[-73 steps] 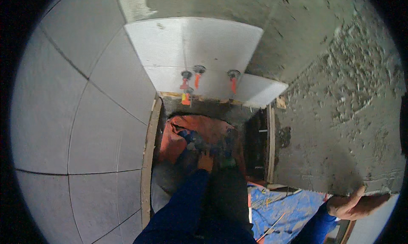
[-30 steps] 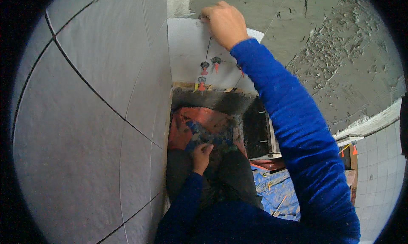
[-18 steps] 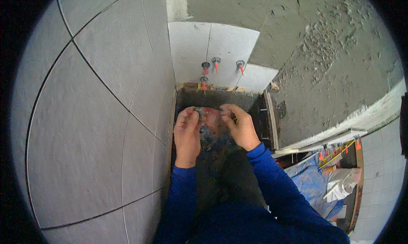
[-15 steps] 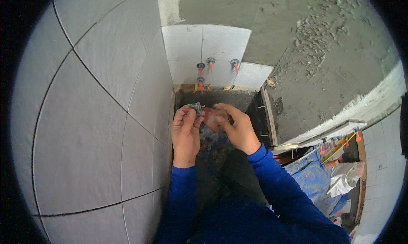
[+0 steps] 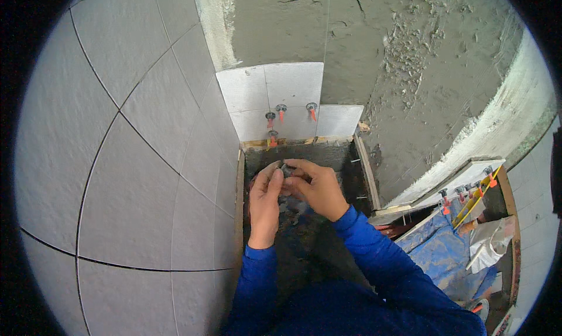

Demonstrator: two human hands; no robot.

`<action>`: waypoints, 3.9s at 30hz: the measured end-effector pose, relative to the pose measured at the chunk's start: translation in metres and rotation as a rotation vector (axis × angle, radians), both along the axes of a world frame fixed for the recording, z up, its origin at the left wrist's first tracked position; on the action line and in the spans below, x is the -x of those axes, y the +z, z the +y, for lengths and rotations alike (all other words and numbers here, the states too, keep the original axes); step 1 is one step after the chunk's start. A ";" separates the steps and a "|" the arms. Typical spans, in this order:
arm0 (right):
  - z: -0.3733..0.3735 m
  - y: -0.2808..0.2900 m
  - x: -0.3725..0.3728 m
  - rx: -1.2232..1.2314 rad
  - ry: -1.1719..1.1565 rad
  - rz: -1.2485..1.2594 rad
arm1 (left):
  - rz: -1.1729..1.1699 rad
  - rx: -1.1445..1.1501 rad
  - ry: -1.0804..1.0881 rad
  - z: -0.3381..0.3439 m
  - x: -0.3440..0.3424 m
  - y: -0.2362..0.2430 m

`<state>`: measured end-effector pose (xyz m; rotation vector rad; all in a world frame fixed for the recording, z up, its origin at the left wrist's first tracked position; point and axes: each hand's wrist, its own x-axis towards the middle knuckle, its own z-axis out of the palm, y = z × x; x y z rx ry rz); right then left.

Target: The person installs white wall tiles on a cemented wall using a notched trowel to apply adhesive, places tiles with red leveling clips, and taps them with a green rubber mallet to secure them.

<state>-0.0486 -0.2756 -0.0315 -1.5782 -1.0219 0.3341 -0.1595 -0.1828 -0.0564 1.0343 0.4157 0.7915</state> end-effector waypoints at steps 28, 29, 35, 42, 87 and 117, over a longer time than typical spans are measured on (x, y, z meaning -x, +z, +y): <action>0.100 -0.044 -0.017 -0.328 0.282 0.867 | -0.015 -0.062 0.111 0.071 -0.036 0.009; 0.117 -0.049 -0.018 -0.386 0.257 0.896 | 0.009 -0.073 0.158 0.072 -0.040 0.008; 0.224 -0.070 -0.027 -0.346 0.113 1.214 | 0.235 -0.691 0.572 0.062 -0.019 0.002; 0.268 -0.086 -0.027 -0.428 -0.016 1.146 | 0.165 -0.526 0.545 0.072 -0.006 0.001; 0.268 -0.046 0.003 -0.340 -0.439 0.848 | 0.460 -1.076 0.815 0.115 -0.055 0.063; 0.307 -0.060 -0.007 -0.372 -0.491 0.895 | 0.975 -1.802 0.615 0.231 -0.132 0.155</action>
